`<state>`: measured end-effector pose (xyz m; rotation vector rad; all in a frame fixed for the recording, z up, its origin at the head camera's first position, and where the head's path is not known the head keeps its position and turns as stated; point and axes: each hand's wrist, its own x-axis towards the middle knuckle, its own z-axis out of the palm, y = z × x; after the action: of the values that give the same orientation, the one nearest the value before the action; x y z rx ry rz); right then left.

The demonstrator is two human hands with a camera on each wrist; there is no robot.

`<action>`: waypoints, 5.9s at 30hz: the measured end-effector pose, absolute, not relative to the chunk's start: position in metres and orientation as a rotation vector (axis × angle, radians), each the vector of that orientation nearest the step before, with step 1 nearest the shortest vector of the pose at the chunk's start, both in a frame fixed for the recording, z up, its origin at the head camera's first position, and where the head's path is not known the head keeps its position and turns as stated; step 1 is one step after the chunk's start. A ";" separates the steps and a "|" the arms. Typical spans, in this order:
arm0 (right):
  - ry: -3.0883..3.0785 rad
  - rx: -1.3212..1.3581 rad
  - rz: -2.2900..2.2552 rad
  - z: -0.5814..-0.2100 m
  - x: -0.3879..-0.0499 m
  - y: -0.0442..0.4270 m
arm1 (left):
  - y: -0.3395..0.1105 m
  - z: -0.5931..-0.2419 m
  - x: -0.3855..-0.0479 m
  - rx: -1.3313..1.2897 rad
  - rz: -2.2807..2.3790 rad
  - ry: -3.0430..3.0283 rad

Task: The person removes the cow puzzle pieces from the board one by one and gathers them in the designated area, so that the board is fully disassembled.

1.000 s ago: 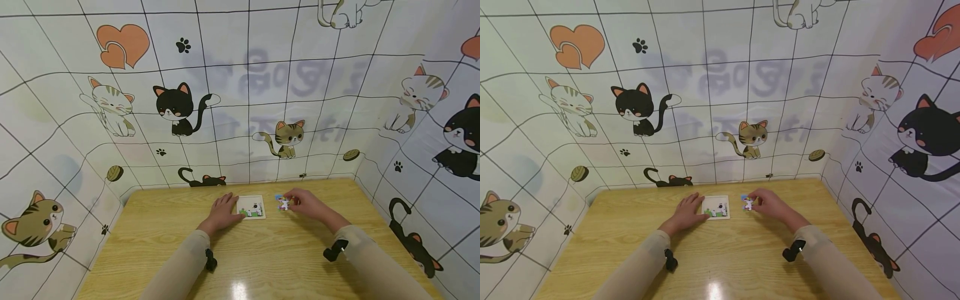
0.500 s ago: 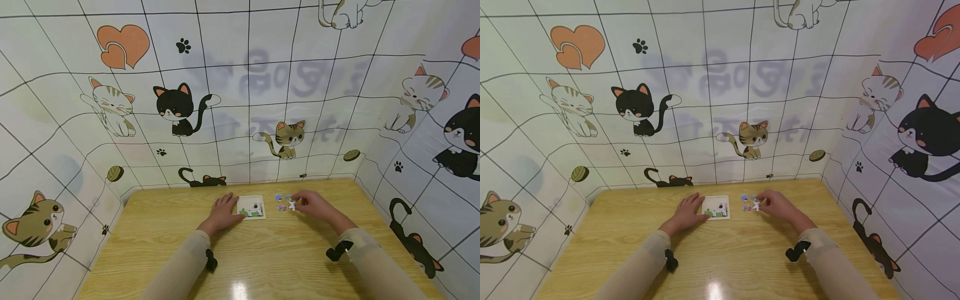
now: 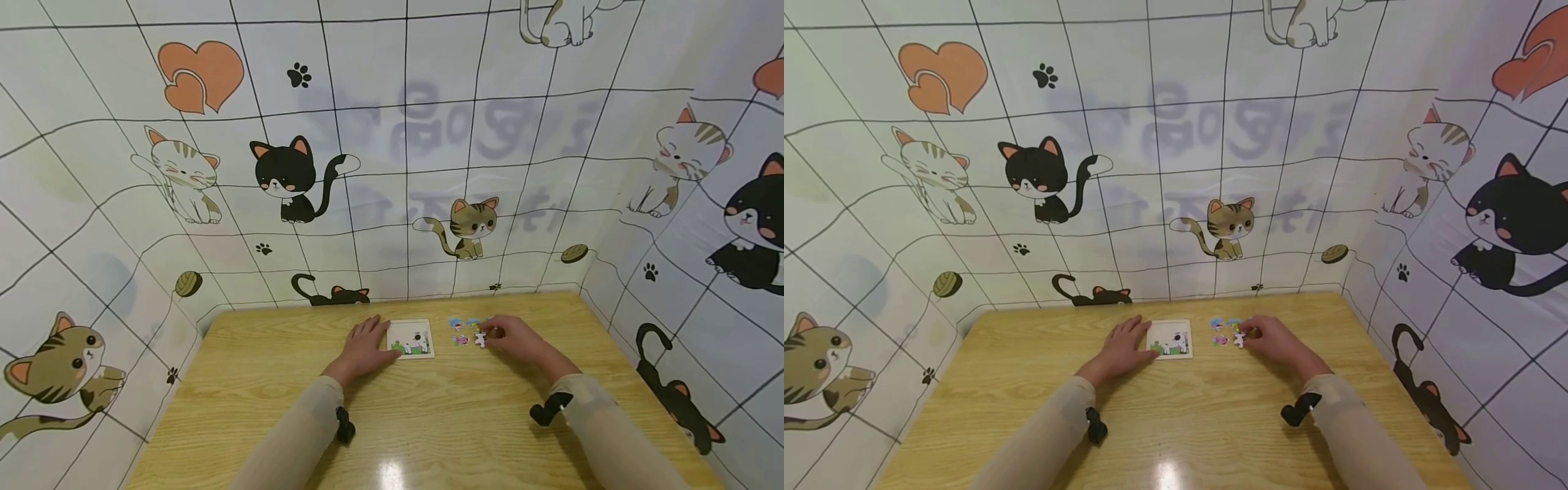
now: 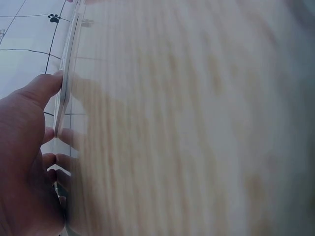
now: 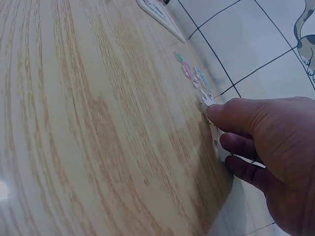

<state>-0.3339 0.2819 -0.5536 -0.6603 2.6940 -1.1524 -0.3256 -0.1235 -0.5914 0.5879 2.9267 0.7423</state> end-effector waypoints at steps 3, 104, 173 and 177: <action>2.697 -0.663 -1.138 -0.555 -0.334 0.281 | -0.123 -0.589 -0.324 0.589 0.738 2.929; 2.639 -0.894 -0.761 -0.543 -0.343 0.139 | -0.120 -0.573 -0.318 0.567 0.719 2.927; 2.710 -1.067 -1.023 -0.526 -0.325 0.198 | -0.121 -0.581 -0.319 0.605 0.727 2.926; 2.717 -1.031 -1.059 -0.524 -0.324 0.208 | -0.121 -0.579 -0.317 0.609 0.726 2.928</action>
<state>-0.3239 0.2077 -0.5238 -1.0309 2.7169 -1.0585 -0.3175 -0.1214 -0.5786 0.6094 2.9278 0.7256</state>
